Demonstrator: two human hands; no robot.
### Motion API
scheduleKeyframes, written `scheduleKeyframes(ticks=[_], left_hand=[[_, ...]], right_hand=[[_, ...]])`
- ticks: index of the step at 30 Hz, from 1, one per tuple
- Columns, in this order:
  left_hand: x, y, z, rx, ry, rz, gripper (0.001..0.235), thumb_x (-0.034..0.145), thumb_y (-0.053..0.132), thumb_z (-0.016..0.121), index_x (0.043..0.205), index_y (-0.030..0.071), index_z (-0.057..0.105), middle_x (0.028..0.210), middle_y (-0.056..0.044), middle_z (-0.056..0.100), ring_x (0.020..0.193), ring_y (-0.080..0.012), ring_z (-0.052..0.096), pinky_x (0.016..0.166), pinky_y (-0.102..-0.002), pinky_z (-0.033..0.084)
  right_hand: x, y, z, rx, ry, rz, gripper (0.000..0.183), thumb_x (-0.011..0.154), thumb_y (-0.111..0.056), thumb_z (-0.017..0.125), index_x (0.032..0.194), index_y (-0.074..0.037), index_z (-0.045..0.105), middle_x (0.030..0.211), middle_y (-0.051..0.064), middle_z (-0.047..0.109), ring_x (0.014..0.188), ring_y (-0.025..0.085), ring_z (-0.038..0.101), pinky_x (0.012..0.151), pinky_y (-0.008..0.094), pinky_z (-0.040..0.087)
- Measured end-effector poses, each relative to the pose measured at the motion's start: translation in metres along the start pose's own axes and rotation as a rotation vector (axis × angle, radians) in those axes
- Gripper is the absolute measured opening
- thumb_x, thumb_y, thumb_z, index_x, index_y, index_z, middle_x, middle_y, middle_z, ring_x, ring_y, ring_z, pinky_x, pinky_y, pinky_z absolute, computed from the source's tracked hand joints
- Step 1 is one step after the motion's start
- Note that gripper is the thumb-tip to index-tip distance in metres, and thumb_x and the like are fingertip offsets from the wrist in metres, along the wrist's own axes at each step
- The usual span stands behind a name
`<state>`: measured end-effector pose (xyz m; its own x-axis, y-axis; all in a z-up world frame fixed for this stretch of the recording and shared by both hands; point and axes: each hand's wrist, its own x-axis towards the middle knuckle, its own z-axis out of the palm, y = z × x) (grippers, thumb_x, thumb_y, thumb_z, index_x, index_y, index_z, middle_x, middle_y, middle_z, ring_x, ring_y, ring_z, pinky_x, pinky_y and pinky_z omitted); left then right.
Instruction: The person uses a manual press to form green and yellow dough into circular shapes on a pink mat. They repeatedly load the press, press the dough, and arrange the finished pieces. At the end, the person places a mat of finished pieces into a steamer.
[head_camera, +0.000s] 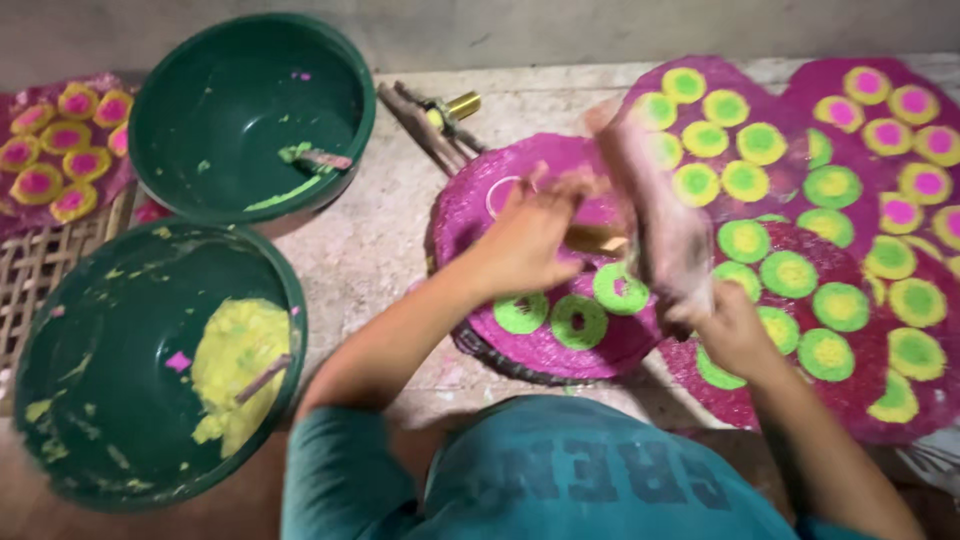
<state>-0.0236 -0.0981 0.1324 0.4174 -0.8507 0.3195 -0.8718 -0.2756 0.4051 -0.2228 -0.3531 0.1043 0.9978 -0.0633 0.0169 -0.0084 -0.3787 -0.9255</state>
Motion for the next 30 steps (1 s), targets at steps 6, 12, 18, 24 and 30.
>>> scheduleKeyframes(ticks=[6, 12, 18, 24, 30], left_hand=[[-0.056, 0.102, -0.057, -0.505, -0.453, 0.067, 0.061, 0.076, 0.029, 0.078, 0.127, 0.009, 0.052, 0.110, -0.017, 0.058, 0.104, -0.0370, 0.054, 0.087, -0.051, 0.036], [-0.085, 0.140, -0.062, -0.523, -0.505, 0.032, 0.032, 0.080, 0.030, 0.066, 0.108, 0.014, 0.063, 0.080, -0.012, 0.069, 0.073, -0.0365, 0.069, 0.062, -0.048, 0.050], [-0.133, 0.202, -0.075, -0.312, -0.403, -0.452, 0.022, 0.099, 0.030, 0.054, 0.118, 0.019, 0.057, 0.075, -0.017, 0.066, 0.074, -0.0406, 0.066, 0.066, -0.056, 0.047], [-0.199, 0.195, -0.116, -0.389, -0.221, -0.563, 0.018, 0.093, 0.026, 0.055, 0.108, 0.016, 0.060, 0.079, -0.015, 0.068, 0.077, -0.0408, 0.066, 0.065, -0.054, 0.047], [-0.286, 0.131, -0.125, -0.421, -0.028, -0.597, 0.029, 0.092, 0.025, 0.061, 0.116, 0.009, 0.058, 0.096, -0.017, 0.067, 0.094, -0.0383, 0.065, 0.083, -0.056, 0.046]], right_hand=[[-0.004, -0.112, -0.020, -0.540, -0.285, -0.765, 0.044, 0.076, -0.043, 0.077, 0.092, -0.003, 0.068, 0.080, 0.008, 0.064, 0.073, 0.027, 0.062, 0.065, 0.039, 0.048], [0.034, -0.151, -0.023, -0.511, -0.793, -1.056, 0.038, 0.090, -0.042, 0.068, 0.087, -0.005, 0.059, 0.078, 0.008, 0.056, 0.071, 0.029, 0.060, 0.062, 0.042, 0.045], [0.034, -0.159, 0.022, -0.198, -1.349, -0.585, 0.055, 0.100, -0.055, 0.063, 0.081, -0.003, 0.055, 0.069, 0.011, 0.054, 0.068, 0.030, 0.063, 0.061, 0.043, 0.045], [0.037, -0.169, 0.091, 0.105, -1.490, -0.304, 0.061, 0.104, -0.057, 0.051, 0.103, 0.002, 0.066, 0.079, 0.013, 0.067, 0.073, 0.020, 0.066, 0.065, 0.038, 0.050], [0.082, -0.167, 0.148, 0.019, -1.351, -0.516, 0.055, 0.100, -0.055, 0.057, 0.103, -0.002, 0.070, 0.085, 0.011, 0.074, 0.080, 0.022, 0.073, 0.073, 0.037, 0.055]])
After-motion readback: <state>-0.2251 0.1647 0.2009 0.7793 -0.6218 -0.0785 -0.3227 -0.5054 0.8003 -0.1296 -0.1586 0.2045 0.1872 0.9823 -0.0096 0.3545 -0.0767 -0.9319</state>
